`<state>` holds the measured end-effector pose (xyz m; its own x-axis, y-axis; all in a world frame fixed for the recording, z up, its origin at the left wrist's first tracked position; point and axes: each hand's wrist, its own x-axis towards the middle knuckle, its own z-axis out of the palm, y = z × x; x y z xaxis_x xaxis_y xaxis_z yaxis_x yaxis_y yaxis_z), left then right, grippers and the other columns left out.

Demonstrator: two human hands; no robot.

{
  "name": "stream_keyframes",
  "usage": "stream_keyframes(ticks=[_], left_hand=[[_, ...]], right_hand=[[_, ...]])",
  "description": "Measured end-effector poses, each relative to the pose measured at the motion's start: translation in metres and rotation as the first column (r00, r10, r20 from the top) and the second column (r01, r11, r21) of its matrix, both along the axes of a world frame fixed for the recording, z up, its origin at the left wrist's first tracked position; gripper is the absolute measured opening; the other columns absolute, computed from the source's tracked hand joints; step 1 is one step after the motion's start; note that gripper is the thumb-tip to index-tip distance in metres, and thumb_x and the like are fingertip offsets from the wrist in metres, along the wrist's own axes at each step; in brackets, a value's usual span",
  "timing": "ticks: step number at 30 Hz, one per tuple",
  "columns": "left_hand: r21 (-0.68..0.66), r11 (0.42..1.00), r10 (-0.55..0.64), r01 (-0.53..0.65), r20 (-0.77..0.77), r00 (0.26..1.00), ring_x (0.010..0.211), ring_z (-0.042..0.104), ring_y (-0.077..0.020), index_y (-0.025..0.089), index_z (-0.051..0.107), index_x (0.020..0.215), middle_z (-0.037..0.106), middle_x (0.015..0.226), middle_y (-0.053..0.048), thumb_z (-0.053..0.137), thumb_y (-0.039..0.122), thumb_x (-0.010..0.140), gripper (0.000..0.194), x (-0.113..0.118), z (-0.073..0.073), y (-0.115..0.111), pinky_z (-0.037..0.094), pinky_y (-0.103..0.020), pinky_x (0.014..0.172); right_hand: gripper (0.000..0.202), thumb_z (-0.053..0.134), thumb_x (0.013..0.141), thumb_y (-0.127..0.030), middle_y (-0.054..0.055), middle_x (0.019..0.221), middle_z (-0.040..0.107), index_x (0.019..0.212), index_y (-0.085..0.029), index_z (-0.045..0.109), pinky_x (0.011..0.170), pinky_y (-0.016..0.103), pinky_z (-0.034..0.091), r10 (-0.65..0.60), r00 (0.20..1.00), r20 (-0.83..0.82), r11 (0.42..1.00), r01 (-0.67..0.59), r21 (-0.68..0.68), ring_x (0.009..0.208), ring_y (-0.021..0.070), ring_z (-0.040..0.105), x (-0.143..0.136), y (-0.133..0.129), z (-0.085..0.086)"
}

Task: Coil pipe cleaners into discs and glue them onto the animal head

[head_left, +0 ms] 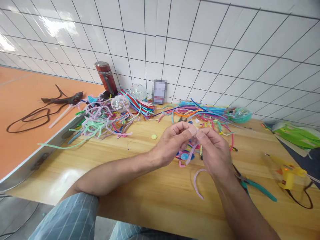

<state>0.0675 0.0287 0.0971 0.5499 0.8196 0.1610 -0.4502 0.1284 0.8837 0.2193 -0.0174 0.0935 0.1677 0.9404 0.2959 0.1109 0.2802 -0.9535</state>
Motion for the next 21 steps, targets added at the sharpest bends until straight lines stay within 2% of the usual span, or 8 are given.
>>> stream_keyframes(ticks=[2, 4, 7, 11, 13, 15, 17, 21], left_hand=[[-0.041, 0.999, 0.011, -0.011, 0.011, 1.000, 0.047, 0.034, -0.0047, 0.018, 0.059, 0.086, 0.045, 0.059, 0.009, 0.074, 0.051, 0.091, 0.037, 0.002, -0.001, 0.002, 0.026, -0.021, 0.047], [-0.017, 0.997, 0.078, -0.079, -0.007, 0.997, 0.048, 0.035, -0.0048, 0.018, 0.062, 0.093, 0.047, 0.062, 0.008, 0.072, 0.049, 0.092, 0.033, -0.001, 0.000, 0.009, 0.027, -0.021, 0.048], [0.135, 0.979, 0.165, -0.154, -0.070, 0.984, 0.053, 0.039, -0.0052, 0.019, 0.066, 0.102, 0.054, 0.071, 0.006, 0.074, 0.044, 0.091, 0.029, -0.010, 0.008, 0.023, 0.031, -0.021, 0.051], [0.431, 0.902, 0.078, 0.037, -0.247, 0.966, 0.060, 0.044, -0.0069, 0.016, 0.071, 0.095, 0.063, 0.079, 0.001, 0.074, 0.041, 0.093, 0.025, -0.024, 0.018, 0.029, 0.034, -0.023, 0.056], [0.521, 0.846, 0.073, 0.110, -0.319, 0.945, 0.059, 0.043, -0.0063, 0.016, 0.072, 0.093, 0.064, 0.079, 0.002, 0.073, 0.037, 0.094, 0.021, -0.028, 0.021, 0.028, 0.033, -0.023, 0.055], [0.564, 0.817, 0.092, 0.124, -0.340, 0.936, 0.059, 0.043, -0.0058, 0.015, 0.071, 0.089, 0.065, 0.079, 0.002, 0.072, 0.032, 0.094, 0.018, -0.029, 0.022, 0.027, 0.033, -0.022, 0.055], [0.548, 0.829, 0.098, 0.110, -0.336, 0.937, 0.059, 0.045, -0.0055, 0.015, 0.070, 0.086, 0.065, 0.078, 0.002, 0.071, 0.031, 0.094, 0.018, -0.028, 0.020, 0.028, 0.035, -0.022, 0.055], [0.387, 0.921, 0.061, 0.046, -0.260, 0.964, 0.059, 0.053, -0.0074, 0.015, 0.070, 0.085, 0.067, 0.075, 0.001, 0.075, 0.039, 0.091, 0.026, -0.022, 0.014, 0.026, 0.041, -0.022, 0.056]], right_hand=[[0.028, 0.072, 0.096, -0.045, -0.002, 0.071, 0.060, 0.077, -0.024, 0.069, 0.064, 0.028, 0.043, 0.022, 0.999, -0.035, 0.999, -0.023, -0.024, 0.067, 0.0144, 0.051, 0.003, 0.002, -0.004], [0.029, 0.073, 0.096, -0.045, -0.002, 0.072, 0.061, 0.076, -0.023, 0.069, 0.067, 0.028, 0.044, 0.012, 1.000, -0.027, 1.000, -0.013, -0.027, 0.070, 0.0145, 0.053, 0.009, 0.002, -0.003], [0.030, 0.072, 0.096, -0.045, -0.001, 0.073, 0.063, 0.075, -0.023, 0.069, 0.068, 0.028, 0.045, 0.010, 1.000, 0.018, 1.000, -0.010, -0.029, 0.072, 0.0148, 0.055, 0.014, 0.002, 0.005], [0.030, 0.070, 0.094, -0.043, -0.002, 0.066, 0.060, 0.073, -0.023, 0.067, 0.059, 0.027, 0.042, 0.056, 0.991, 0.119, 0.996, -0.047, -0.075, 0.063, 0.0138, 0.052, 0.013, 0.000, 0.018], [0.029, 0.069, 0.094, -0.042, -0.003, 0.063, 0.058, 0.072, -0.023, 0.066, 0.056, 0.027, 0.040, 0.063, 0.979, 0.192, 0.995, -0.047, -0.089, 0.059, 0.0131, 0.050, 0.012, 0.000, 0.022], [0.028, 0.068, 0.095, -0.040, -0.003, 0.063, 0.057, 0.073, -0.023, 0.066, 0.056, 0.027, 0.040, 0.057, 0.962, 0.269, 0.996, -0.035, -0.088, 0.059, 0.0129, 0.050, 0.011, -0.001, 0.023], [0.022, 0.067, 0.096, -0.038, -0.003, 0.069, 0.062, 0.079, -0.023, 0.069, 0.060, 0.027, 0.043, 0.031, 0.949, 0.314, 0.998, -0.010, -0.068, 0.064, 0.0137, 0.054, 0.013, -0.002, 0.022], [0.012, 0.070, 0.094, -0.034, -0.001, 0.078, 0.068, 0.086, -0.024, 0.072, 0.069, 0.029, 0.047, -0.081, 0.936, 0.344, 0.997, 0.081, 0.014, 0.072, 0.0159, 0.060, 0.013, -0.004, 0.015]])
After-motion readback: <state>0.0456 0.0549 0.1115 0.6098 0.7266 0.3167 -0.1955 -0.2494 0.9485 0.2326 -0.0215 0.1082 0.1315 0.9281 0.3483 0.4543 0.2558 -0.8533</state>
